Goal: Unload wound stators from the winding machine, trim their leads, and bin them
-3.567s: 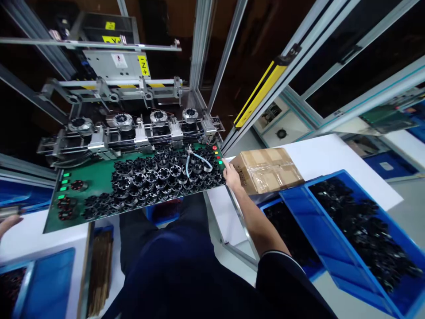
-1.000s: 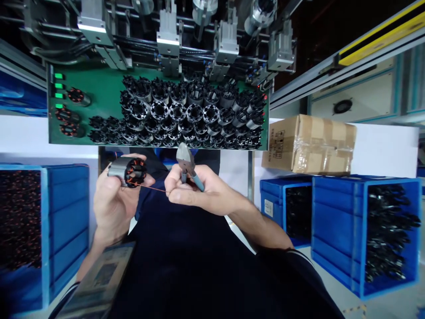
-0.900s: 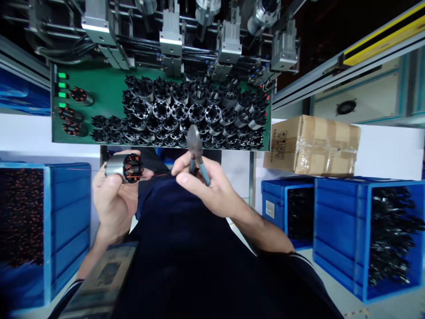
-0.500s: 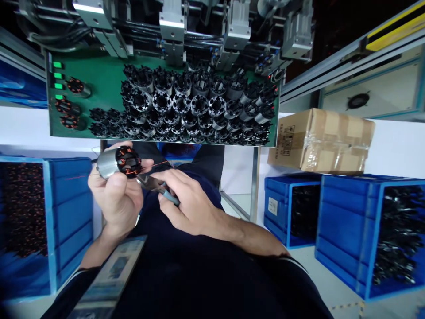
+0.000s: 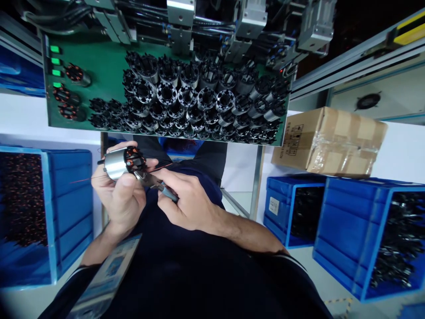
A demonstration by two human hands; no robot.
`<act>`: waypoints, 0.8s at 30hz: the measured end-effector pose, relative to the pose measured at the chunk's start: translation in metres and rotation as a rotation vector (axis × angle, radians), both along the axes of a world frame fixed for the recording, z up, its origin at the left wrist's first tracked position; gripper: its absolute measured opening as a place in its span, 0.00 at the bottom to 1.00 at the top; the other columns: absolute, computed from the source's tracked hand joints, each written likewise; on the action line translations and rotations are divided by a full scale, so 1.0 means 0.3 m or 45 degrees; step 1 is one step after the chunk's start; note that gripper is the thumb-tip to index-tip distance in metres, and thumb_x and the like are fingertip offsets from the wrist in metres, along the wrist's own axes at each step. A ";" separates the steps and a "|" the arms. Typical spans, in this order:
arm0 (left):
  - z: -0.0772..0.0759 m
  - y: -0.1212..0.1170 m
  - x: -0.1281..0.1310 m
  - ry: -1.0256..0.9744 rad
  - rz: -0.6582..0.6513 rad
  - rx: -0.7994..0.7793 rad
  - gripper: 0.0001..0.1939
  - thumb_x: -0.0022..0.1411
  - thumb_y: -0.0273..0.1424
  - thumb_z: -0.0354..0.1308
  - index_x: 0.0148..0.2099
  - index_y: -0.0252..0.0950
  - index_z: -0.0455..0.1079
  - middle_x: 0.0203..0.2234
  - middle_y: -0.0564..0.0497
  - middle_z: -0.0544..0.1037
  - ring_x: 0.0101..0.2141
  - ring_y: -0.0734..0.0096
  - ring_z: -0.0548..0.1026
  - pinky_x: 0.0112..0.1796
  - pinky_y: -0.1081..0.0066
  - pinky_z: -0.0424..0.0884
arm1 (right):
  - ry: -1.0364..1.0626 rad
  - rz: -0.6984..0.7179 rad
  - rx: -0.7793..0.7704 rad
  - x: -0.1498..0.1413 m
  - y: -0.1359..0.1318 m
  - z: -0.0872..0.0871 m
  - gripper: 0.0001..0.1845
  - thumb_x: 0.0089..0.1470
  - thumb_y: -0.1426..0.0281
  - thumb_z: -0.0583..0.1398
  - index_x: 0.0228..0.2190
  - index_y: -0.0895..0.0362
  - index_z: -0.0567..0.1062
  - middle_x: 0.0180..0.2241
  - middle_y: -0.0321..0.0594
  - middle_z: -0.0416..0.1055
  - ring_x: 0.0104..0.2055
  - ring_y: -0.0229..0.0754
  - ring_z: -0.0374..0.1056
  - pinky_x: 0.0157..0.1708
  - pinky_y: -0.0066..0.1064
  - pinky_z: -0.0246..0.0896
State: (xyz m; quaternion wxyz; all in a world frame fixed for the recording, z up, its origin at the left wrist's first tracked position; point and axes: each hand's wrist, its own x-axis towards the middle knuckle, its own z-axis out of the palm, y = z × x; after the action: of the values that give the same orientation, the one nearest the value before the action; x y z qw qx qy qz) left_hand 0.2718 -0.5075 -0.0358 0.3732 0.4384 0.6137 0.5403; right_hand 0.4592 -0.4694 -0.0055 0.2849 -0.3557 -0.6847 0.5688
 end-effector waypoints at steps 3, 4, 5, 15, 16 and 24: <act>-0.076 0.006 0.002 -0.120 0.149 0.055 0.25 0.75 0.60 0.74 0.51 0.43 0.85 0.64 0.43 0.87 0.52 0.53 0.92 0.54 0.51 0.93 | -0.061 0.011 -0.087 -0.007 0.008 -0.055 0.16 0.72 0.73 0.62 0.56 0.52 0.84 0.38 0.33 0.81 0.35 0.39 0.71 0.42 0.34 0.69; -0.116 0.010 0.003 -0.161 0.206 0.057 0.23 0.73 0.57 0.77 0.49 0.42 0.84 0.63 0.43 0.87 0.50 0.56 0.92 0.53 0.54 0.93 | -0.094 0.021 -0.140 -0.012 0.013 -0.086 0.17 0.72 0.72 0.61 0.55 0.52 0.85 0.38 0.33 0.81 0.34 0.39 0.72 0.43 0.34 0.68; -0.162 0.015 0.004 -0.207 0.261 0.042 0.23 0.72 0.54 0.80 0.48 0.41 0.84 0.61 0.44 0.87 0.47 0.59 0.92 0.52 0.57 0.92 | -0.131 0.027 -0.200 -0.019 0.019 -0.122 0.17 0.71 0.71 0.61 0.55 0.52 0.86 0.36 0.32 0.81 0.34 0.39 0.72 0.43 0.34 0.68; -0.328 -0.128 -0.149 -0.687 0.685 -0.412 0.36 0.51 0.59 0.90 0.43 0.38 0.79 0.43 0.47 0.89 0.42 0.56 0.94 0.45 0.66 0.90 | -0.503 -0.023 -0.537 -0.007 0.067 -0.456 0.27 0.63 0.62 0.60 0.57 0.55 0.87 0.29 0.29 0.76 0.33 0.41 0.69 0.45 0.37 0.66; -0.297 -0.176 -0.208 -0.654 0.701 -0.385 0.35 0.52 0.57 0.90 0.46 0.38 0.82 0.43 0.47 0.89 0.42 0.56 0.94 0.46 0.65 0.91 | -0.532 -0.024 -0.564 0.010 0.065 -0.470 0.28 0.63 0.60 0.60 0.58 0.56 0.86 0.30 0.30 0.76 0.33 0.41 0.69 0.44 0.36 0.66; -0.048 -0.687 -0.881 0.736 0.974 -0.240 0.20 0.60 0.43 0.87 0.39 0.41 0.81 0.56 0.42 0.92 0.57 0.50 0.90 0.60 0.54 0.87 | -0.834 -0.079 -0.726 0.139 0.144 -0.567 0.36 0.49 0.45 0.67 0.53 0.53 0.87 0.27 0.32 0.73 0.26 0.45 0.64 0.32 0.42 0.62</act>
State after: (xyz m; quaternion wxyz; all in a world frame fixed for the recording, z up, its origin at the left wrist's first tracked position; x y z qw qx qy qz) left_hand 0.0076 -0.7137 -0.0503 0.0002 0.2779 0.8556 0.4367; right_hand 0.5011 -0.4263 -0.1756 -0.0402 -0.6024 -0.5434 0.5834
